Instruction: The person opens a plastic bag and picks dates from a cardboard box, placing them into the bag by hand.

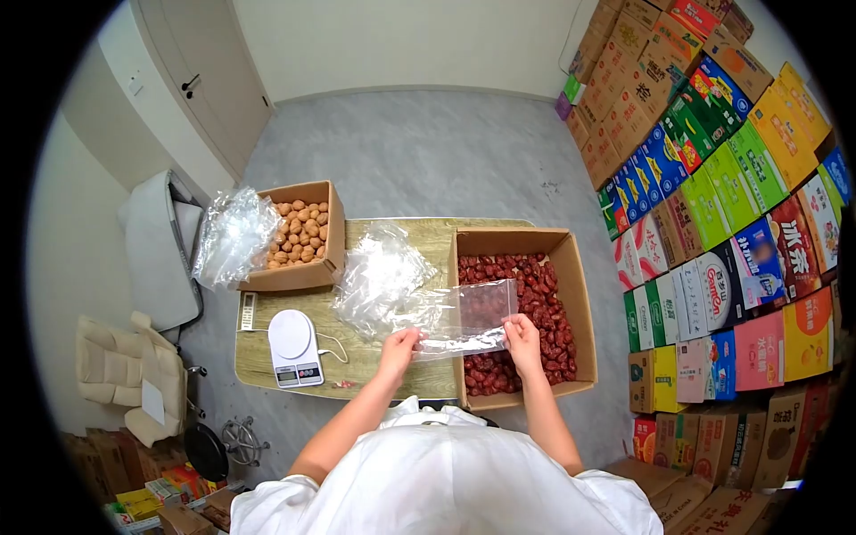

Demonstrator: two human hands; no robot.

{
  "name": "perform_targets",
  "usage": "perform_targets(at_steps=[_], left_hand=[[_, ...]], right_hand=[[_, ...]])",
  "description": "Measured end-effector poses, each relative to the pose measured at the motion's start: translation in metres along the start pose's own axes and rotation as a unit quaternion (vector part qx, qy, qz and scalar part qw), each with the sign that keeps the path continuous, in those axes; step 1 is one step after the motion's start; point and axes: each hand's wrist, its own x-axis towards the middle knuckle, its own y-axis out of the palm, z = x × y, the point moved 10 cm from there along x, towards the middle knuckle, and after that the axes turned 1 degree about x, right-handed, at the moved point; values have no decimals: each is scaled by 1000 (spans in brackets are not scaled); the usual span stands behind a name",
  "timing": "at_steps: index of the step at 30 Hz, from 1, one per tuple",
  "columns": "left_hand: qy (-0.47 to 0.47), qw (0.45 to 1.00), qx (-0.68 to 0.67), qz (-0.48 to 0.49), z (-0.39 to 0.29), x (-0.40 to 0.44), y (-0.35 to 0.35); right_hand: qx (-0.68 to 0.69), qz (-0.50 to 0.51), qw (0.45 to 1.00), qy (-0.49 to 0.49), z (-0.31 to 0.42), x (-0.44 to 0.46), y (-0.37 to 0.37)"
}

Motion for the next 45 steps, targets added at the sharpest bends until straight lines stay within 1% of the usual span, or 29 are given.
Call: perform_targets(at_steps=[1,2,3,5,6,8,9,11,12,14,17,20,21,23,24,26,30,31,32,33,35,36,39,41,42,44,45], left_hand=[[8,1000,-8,-24,-4,0,-4],[7,1000,-7,-23,-8,-1,-5],[21,999,-17,-17,-15,-3,-7],[51,998,-27,-15,-25,-3,-8],[50,998,-27,-15,-26,-2,-9],[88,995,-51,12,-39,-3,-6],[89,995,-51,12,-44,-3,-7],[105,993,-21,59,-56,-8,0],[105,992,-21,59,-60,-10,0],[89,988,-72,105,-62,-13,8],[85,985,-84,121,-61,-17,7],[107,980,-122,112,-59,-16,1],[107,980,-122,111,-58,-16,0],[113,985,-108,71,-57,-14,-9],[113,985,-108,71,-57,-15,-9],[148,981,-102,65,-66,-18,-10],[133,984,-93,71,-70,-23,-7],[127,982,-98,97,-70,-24,-3],[121,980,-104,122,-71,-25,2],[120,980,-103,122,-73,-26,3],[98,972,-129,173,-75,-32,12],[98,972,-128,174,-79,-34,11],[65,978,-99,170,-78,-37,11],[64,994,21,82,-72,-28,-2],[62,994,22,83,-61,-22,-3],[114,992,57,8,-40,0,-25],[111,992,57,9,-31,9,-26]], right_hand=[[-18,-9,999,-29,6,-1,0],[-36,-19,997,-58,13,-2,0],[-37,-20,998,-57,14,-2,2],[-46,-24,994,-97,27,-3,8],[-47,-25,994,-96,29,-3,12],[55,-70,995,-47,26,2,10],[74,-76,994,-24,28,3,13],[86,-71,993,-25,32,7,16],[98,-66,993,-27,33,8,17],[98,-71,992,-37,36,10,16],[94,-84,991,-46,34,11,11],[81,-99,991,-35,26,7,5],[71,-106,992,-23,22,5,3],[74,-108,991,-17,18,3,1],[78,-112,991,-11,15,2,0],[82,-115,990,-14,12,2,-2],[113,-121,986,-19,7,1,-3],[113,-122,986,-19,5,0,-3],[135,-121,983,7,-1,-1,-1],[155,-119,980,32,-6,-2,2],[156,-113,980,43,-10,-5,4],[156,-107,980,54,-13,-6,6],[135,-99,985,35,-11,-8,6],[120,-92,988,20,-8,-8,7],[117,-82,990,9,-6,-8,10],[114,-73,991,-1,-2,-9,13],[95,-57,994,13,-4,-9,17]])
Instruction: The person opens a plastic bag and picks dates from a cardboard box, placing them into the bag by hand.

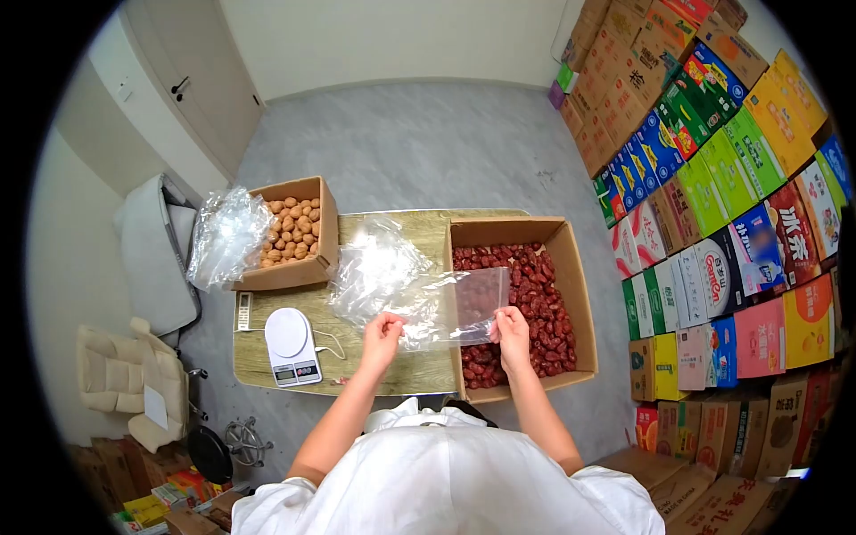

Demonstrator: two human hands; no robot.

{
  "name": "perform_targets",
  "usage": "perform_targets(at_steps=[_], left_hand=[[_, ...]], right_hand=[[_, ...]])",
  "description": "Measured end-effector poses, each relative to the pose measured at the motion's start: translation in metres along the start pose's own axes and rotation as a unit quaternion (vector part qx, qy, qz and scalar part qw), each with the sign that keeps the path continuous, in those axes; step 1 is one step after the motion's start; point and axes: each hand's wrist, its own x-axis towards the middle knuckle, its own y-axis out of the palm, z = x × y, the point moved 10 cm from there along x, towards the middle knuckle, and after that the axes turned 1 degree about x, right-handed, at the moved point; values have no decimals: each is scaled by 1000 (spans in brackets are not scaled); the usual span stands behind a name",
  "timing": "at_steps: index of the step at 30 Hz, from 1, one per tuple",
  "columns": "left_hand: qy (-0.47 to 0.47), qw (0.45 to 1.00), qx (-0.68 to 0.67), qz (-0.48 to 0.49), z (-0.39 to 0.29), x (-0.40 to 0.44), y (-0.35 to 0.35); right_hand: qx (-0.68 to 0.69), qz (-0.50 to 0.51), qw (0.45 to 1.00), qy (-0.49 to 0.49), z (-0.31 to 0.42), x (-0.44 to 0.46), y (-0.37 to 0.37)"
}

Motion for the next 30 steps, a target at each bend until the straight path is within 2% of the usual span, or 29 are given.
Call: perform_targets(at_steps=[2,3,6,8,11,13,14,15,16,17,19,21,25,27,30], left_hand=[[72,994,6,-85,4,2,-17],[67,994,5,-83,11,3,-18],[112,977,66,-169,0,-2,-29],[119,971,99,-184,-6,-9,-32],[146,955,151,-208,14,-4,-50],[137,969,90,-188,30,1,-60],[127,977,35,-166,39,4,-62],[130,977,36,-163,49,7,-69],[132,977,-1,-166,62,10,-78],[134,976,-40,-167,74,16,-82],[104,981,-90,-139,74,11,-76],[79,981,-141,-111,83,12,-68],[100,973,-187,-89,103,15,-53],[69,981,-144,-108,105,11,-41],[116,980,-139,-78,104,9,-29]], right_hand=[[-9,27,999,34,-7,-3,9],[-23,40,998,40,-8,-6,14],[-91,69,991,66,-17,-13,20],[-147,164,975,-2,-21,-13,37],[-189,197,962,2,-32,-3,42],[-188,208,960,-7,-23,2,53],[-261,216,941,-25,-17,3,61],[-332,221,916,-43,-13,3,67],[-444,245,857,-91,-11,0,75],[-550,265,788,-74,-14,-4,81],[-603,238,742,-174,-1,-21,92],[-653,260,688,-177,-7,-36,94],[-678,265,638,-250,-20,-72,84],[-674,264,637,-266,-31,-84,75],[-657,253,648,-290,-31,-101,70]])
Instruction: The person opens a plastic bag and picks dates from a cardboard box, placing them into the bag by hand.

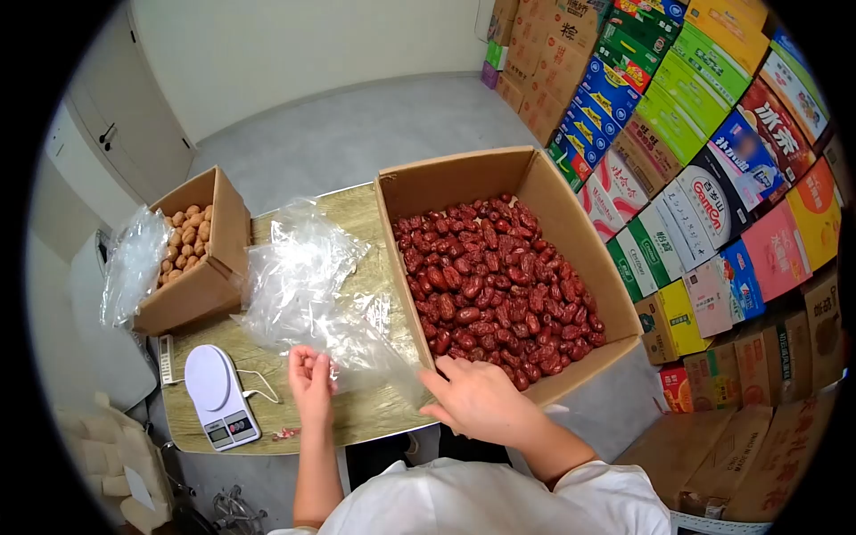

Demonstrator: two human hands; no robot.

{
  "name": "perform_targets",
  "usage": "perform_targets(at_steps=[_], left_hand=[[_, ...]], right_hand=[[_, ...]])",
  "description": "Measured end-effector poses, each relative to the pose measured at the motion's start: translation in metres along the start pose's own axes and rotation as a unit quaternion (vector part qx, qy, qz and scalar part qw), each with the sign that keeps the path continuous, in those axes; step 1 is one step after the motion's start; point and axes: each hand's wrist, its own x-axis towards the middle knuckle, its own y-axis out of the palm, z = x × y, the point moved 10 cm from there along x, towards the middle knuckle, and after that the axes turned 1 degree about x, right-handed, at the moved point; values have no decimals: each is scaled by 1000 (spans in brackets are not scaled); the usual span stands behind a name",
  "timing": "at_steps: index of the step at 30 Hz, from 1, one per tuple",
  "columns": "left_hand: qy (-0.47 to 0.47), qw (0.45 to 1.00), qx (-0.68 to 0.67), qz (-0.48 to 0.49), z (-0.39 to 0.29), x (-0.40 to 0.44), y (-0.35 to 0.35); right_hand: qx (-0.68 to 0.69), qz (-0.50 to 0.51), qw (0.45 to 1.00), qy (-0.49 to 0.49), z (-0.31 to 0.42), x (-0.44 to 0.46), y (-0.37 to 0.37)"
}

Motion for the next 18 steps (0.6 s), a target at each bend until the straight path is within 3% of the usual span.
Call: perform_targets(at_steps=[5,8,11,13,18], left_hand=[[54,998,-8,14,5,-22,0],[101,990,-84,40,-1,-38,-5],[85,984,-154,43,-17,-54,-5],[34,960,-276,26,-23,-57,0],[15,914,-389,119,-49,-59,21]], right_hand=[[8,-97,995,14,2,-14,-6],[39,-116,992,17,1,-16,-4],[41,-176,983,-37,2,-17,-12],[75,-174,982,-28,-1,-15,-12],[134,-167,976,-23,-6,-12,-11]])
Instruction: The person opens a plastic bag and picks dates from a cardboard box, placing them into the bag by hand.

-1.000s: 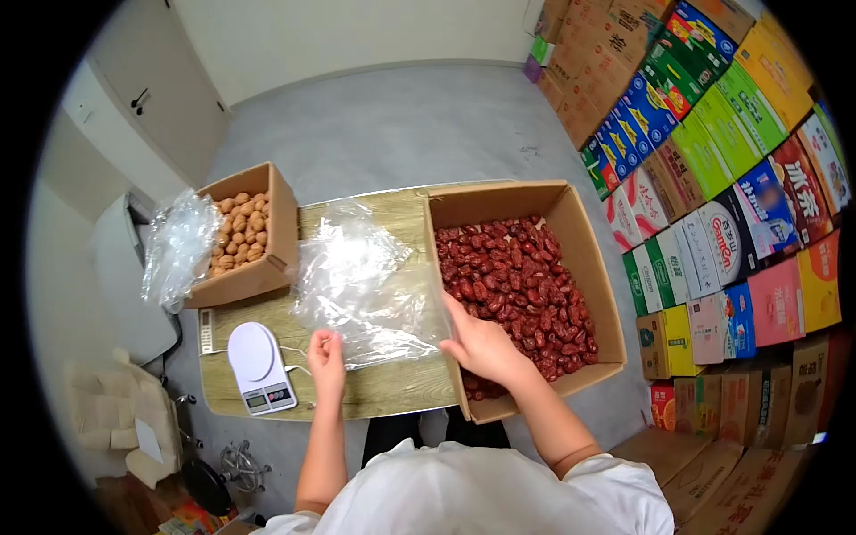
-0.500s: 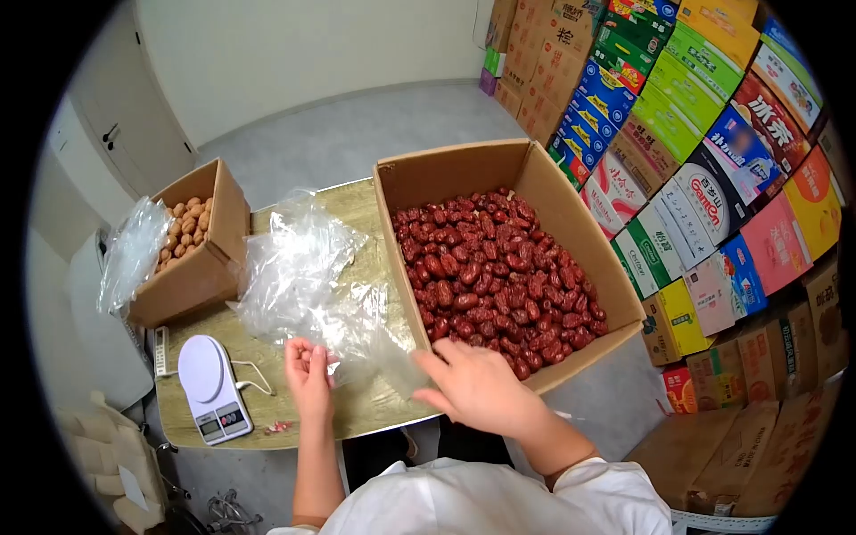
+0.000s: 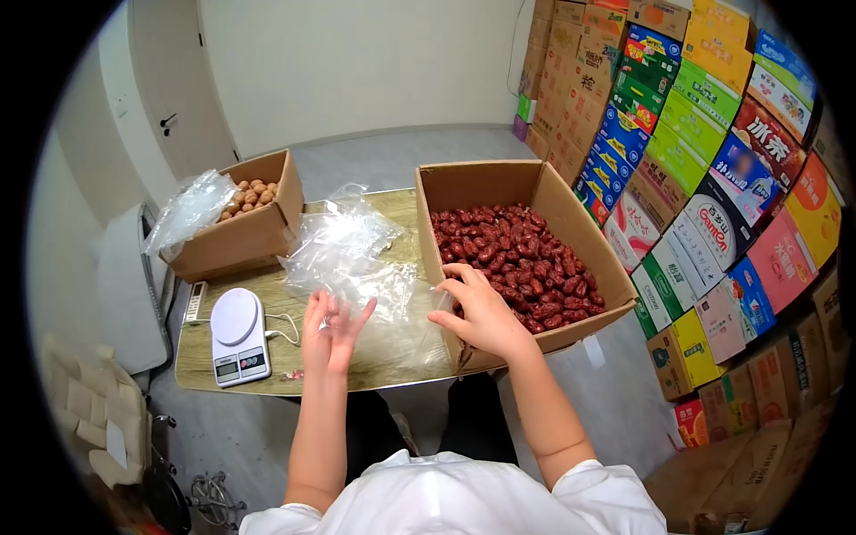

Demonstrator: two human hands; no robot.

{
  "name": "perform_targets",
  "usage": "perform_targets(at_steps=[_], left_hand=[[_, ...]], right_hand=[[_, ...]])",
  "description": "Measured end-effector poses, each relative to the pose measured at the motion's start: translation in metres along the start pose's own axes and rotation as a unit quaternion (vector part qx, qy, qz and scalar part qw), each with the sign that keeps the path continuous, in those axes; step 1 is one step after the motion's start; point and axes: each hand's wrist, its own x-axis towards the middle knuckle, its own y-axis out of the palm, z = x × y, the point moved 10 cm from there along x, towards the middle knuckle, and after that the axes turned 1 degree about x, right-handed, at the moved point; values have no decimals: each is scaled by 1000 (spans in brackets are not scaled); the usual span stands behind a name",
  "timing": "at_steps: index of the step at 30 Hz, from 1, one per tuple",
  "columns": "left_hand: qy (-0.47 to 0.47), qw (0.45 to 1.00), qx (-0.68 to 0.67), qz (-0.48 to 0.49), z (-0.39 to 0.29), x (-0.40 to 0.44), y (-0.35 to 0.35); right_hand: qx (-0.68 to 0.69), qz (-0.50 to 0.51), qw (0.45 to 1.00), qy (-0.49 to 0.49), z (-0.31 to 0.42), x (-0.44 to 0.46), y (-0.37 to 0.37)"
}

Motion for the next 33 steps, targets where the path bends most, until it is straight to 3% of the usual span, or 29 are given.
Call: perform_targets(at_steps=[3,5,7,8,9,11,15,17,20,22,23,25,28,33], left_hand=[[-5,997,-73,-9,-5,1,7],[-9,988,-128,-90,-7,-2,-3],[-11,983,-157,-91,-10,-2,-8],[-17,979,-183,-93,-9,-2,-13],[-13,979,-182,-94,-10,-4,-17],[-17,980,-179,-81,-10,-2,-20],[-2,990,-78,-121,-12,1,-47],[19,986,-27,-164,-16,-4,-83],[69,976,60,-199,-31,-20,-107],[108,954,133,-247,-47,-34,-115],[110,953,134,-250,-48,-36,-121],[127,951,153,-236,-54,-40,-129],[136,950,169,-226,-55,-44,-125],[115,959,183,-186,-34,-32,-112]], right_hand=[[66,-9,998,-16,1,-2,-5],[83,-10,996,-29,5,-3,-4],[160,32,987,5,6,-4,5],[168,-8,985,-27,11,-2,3],[170,-6,985,-30,13,-4,7],[165,5,984,73,-3,-1,13],[203,-68,974,73,3,8,-3],[166,-33,982,79,-1,21,-5],[90,-59,994,3,-1,45,-9],[-43,-50,998,7,-5,57,-9],[-84,32,994,60,-17,65,0],[-75,158,982,76,-31,73,21],[-149,188,969,53,-33,77,43],[-206,138,966,66,-28,90,44]])
